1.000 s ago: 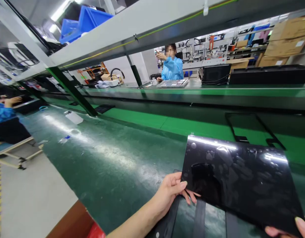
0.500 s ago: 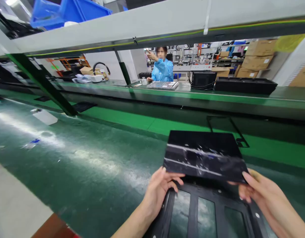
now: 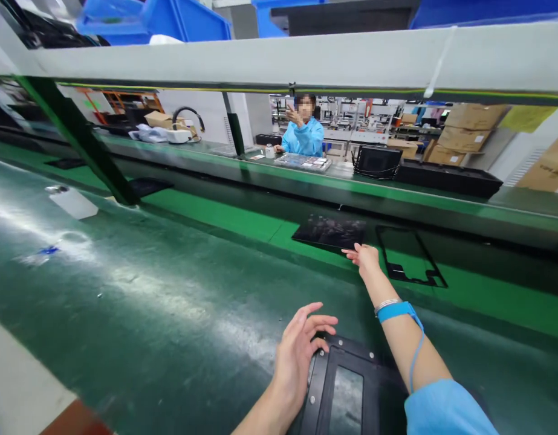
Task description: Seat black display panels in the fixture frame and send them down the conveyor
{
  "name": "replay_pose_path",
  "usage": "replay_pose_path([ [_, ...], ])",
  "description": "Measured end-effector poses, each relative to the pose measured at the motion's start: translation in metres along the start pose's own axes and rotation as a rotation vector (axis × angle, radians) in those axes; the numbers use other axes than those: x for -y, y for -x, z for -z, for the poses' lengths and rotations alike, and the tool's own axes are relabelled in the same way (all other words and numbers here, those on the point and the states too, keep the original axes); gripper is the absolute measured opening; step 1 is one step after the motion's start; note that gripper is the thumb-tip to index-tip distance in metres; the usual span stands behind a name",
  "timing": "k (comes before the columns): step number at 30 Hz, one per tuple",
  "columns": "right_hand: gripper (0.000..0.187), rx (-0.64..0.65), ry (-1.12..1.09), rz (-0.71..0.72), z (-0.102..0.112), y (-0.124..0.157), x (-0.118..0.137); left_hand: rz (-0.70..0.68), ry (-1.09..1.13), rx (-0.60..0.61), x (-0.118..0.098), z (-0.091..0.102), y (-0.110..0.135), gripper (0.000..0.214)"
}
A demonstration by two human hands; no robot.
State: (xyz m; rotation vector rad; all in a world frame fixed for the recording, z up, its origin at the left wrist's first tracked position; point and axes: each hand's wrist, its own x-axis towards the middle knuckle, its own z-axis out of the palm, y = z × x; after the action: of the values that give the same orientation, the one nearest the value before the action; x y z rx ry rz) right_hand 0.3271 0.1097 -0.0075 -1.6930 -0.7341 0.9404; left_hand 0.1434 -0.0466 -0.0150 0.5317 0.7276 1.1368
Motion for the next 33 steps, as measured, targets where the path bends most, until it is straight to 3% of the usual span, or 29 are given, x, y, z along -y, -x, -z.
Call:
replay_pose_path([
  [3,0.041,-0.155,0.428,0.031,0.027,-0.001,-0.004,0.029,0.020,0.040,0.001,-0.002,0.005,0.048],
  [6,0.062,-0.269,0.802,0.112,0.057,-0.001,-0.012,0.034,0.036,0.066,0.004,-0.003,0.007,0.047],
  [9,0.060,-0.254,1.074,0.136,0.073,0.000,-0.028,0.040,0.041,0.065,0.005,-0.003,0.008,0.041],
  [13,0.047,-0.194,1.275,0.174,0.071,0.002,-0.047,0.077,0.015,0.109,0.004,-0.003,0.007,0.034],
  [19,0.040,-0.181,1.297,0.177,0.064,-0.004,-0.037,0.074,-0.036,0.095,0.005,-0.001,-0.001,0.036],
  [25,0.061,-0.174,1.137,0.114,0.090,0.003,-0.012,-0.020,-0.104,0.080,-0.002,0.001,-0.008,0.038],
  [29,0.057,-0.080,1.038,0.166,0.129,0.039,-0.009,-0.088,-0.100,0.037,-0.011,0.004,-0.011,0.034],
  [33,0.069,-0.033,1.020,0.293,0.178,0.110,-0.034,-0.172,-0.092,-0.054,-0.016,0.009,-0.018,0.025],
])
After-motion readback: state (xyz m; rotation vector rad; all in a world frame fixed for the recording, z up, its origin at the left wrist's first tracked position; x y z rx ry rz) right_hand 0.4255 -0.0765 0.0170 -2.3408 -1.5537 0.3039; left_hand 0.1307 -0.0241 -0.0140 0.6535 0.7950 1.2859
